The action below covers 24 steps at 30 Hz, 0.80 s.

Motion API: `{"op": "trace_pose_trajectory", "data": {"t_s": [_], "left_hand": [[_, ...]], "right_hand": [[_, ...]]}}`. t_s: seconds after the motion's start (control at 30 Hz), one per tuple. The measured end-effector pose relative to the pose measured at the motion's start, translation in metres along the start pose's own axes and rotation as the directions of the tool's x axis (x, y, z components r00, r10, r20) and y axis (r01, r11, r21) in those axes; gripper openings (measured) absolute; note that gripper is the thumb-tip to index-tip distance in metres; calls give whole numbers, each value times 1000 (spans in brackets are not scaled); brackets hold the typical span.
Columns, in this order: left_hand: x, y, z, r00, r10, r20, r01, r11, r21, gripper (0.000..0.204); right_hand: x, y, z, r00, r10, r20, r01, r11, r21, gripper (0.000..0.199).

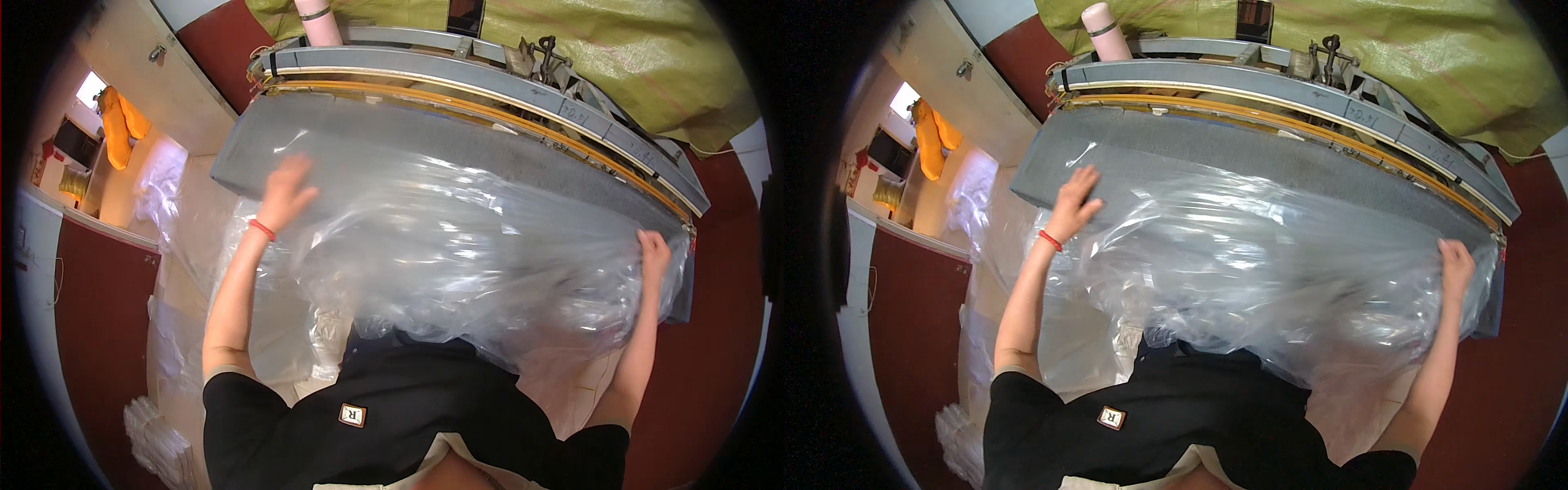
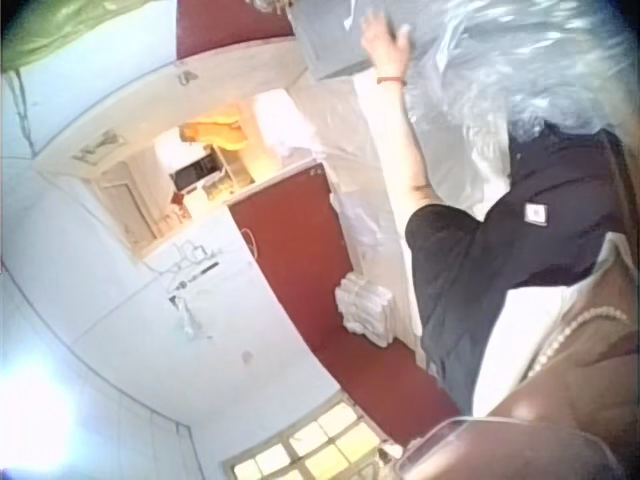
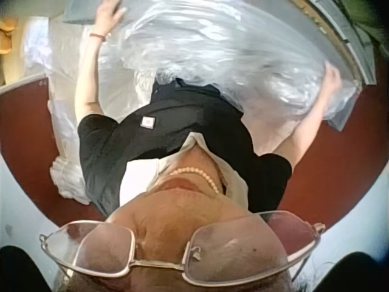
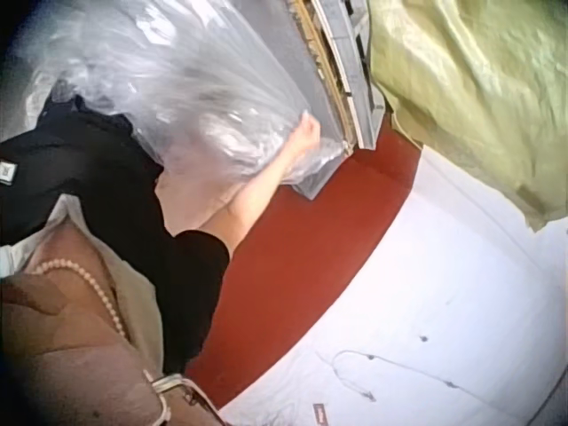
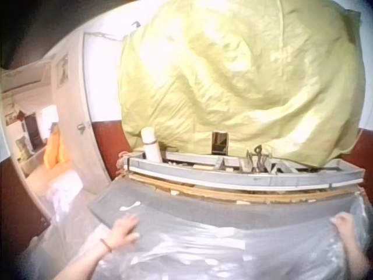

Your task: Sealing large plastic sheets using a heat sealing machine.

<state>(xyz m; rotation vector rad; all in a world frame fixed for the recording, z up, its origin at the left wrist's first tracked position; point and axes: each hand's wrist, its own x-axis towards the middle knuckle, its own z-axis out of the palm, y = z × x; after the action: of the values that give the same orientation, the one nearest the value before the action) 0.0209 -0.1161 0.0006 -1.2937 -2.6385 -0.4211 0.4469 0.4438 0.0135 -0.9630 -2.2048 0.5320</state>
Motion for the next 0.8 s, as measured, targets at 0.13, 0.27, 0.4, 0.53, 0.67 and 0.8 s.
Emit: {"op": "trace_pose_trajectory", "data": {"t_s": [0.13,0.27,0.4,0.53,0.67,0.8], "left_hand": [[7,56,12,980,164,116,-151,982,-116,49],[19,60,4,979,-122,-164,-2,798,-602,36],[-1,77,-26,887,-239,395,458,572,-681,51],[-32,107,-7,770,70,635,508,535,-675,63],[-24,167,0,805,-36,593,575,-199,-793,45],[28,175,-41,964,-231,132,92,-178,-980,37]], "right_hand": [[-20,78,-53,993,85,-81,-90,994,-56,16],[-27,111,-64,982,71,-176,-77,997,-29,18],[-32,112,-65,978,89,-190,-97,995,-33,18],[-29,116,-63,978,118,-170,-126,991,-41,20],[-32,92,-65,971,96,-219,-129,981,-142,22],[-33,101,-66,968,116,-225,-153,976,-154,24]]}}
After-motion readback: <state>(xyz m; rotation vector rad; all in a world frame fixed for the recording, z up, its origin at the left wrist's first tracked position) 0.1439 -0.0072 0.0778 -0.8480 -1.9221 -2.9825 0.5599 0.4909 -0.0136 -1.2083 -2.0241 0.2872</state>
